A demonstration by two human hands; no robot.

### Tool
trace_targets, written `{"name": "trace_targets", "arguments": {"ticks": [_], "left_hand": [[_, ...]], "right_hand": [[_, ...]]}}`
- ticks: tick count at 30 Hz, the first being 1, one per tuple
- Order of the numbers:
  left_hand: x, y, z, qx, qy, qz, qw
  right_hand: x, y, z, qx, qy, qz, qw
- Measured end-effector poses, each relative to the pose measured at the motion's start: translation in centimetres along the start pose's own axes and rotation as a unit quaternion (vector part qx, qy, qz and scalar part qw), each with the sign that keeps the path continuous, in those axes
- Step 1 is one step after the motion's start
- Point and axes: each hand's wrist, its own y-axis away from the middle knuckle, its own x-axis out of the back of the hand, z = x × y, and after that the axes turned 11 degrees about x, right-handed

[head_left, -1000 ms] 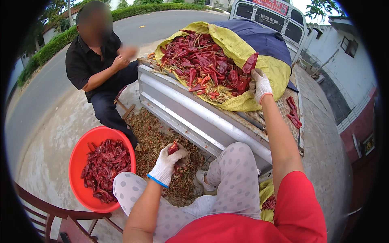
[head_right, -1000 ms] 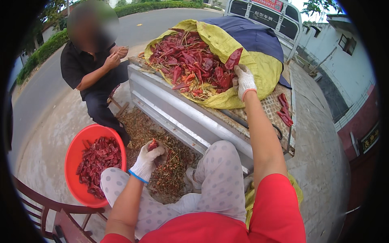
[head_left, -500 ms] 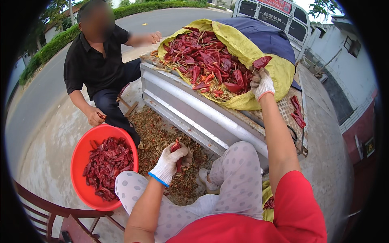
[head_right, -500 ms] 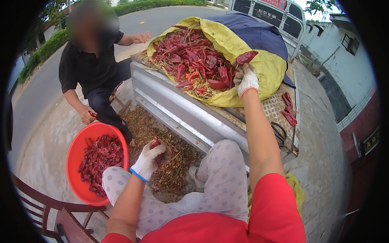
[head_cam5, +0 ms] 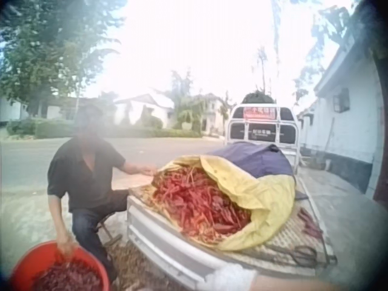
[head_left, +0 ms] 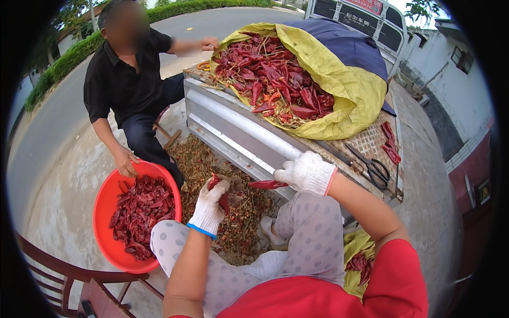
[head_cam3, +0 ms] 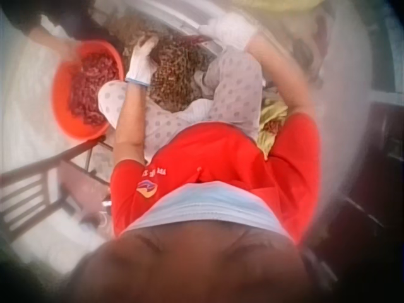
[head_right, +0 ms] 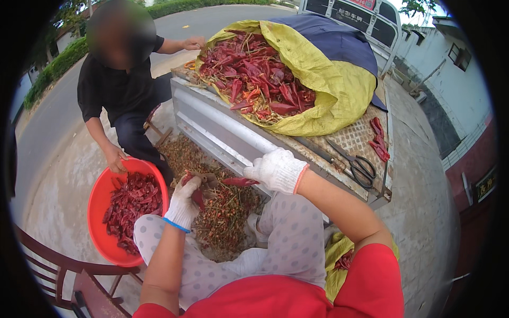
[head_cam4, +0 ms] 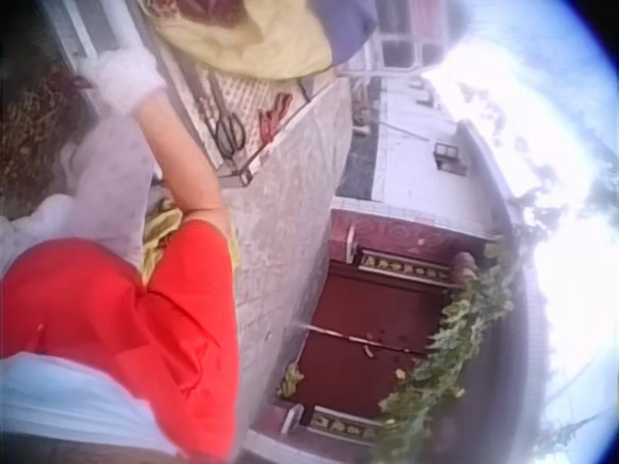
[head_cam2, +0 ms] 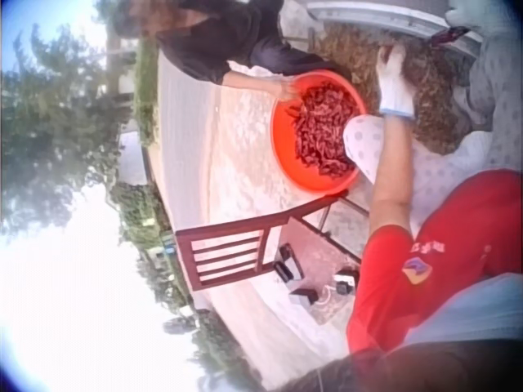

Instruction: The person sits on the ground and uses scissors to trim the stems off dried red peppers, placing the trimmed peppers into a red basin. A second person assists by handling a large sack of peppers on a nearby truck bed.

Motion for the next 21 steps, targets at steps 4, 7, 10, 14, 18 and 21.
{"name": "trace_targets", "arguments": {"ticks": [4, 7, 10, 14, 18, 21], "left_hand": [[-1.2, 0.3, -0.7, 0.014, -0.128, -0.071, 0.989], [-1.5, 0.3, -2.5, 0.097, -0.04, -0.107, 0.989], [-2.4, 1.5, -0.1, 0.157, 0.027, -0.164, 0.974], [-2.0, 2.3, -0.3, 0.188, 0.058, -0.159, 0.968], [-2.8, 2.1, -0.4, 0.17, -0.033, -0.122, 0.977], [-3.1, 1.9, -0.1, 0.133, -0.094, -0.076, 0.984]], "right_hand": [[-1.3, -1.9, -2.3, 0.12, 0.062, -0.021, 0.991], [-1.4, -3.8, -3.1, 0.182, 0.077, 0.038, 0.979], [-1.0, -4.3, -3.0, 0.205, 0.099, 0.093, 0.969], [-0.8, -4.6, -3.3, 0.205, 0.103, 0.161, 0.96], [-1.6, -4.6, -3.2, 0.1, -0.133, 0.242, 0.956], [-2.4, -3.8, -4.4, -0.069, -0.405, 0.26, 0.874]]}}
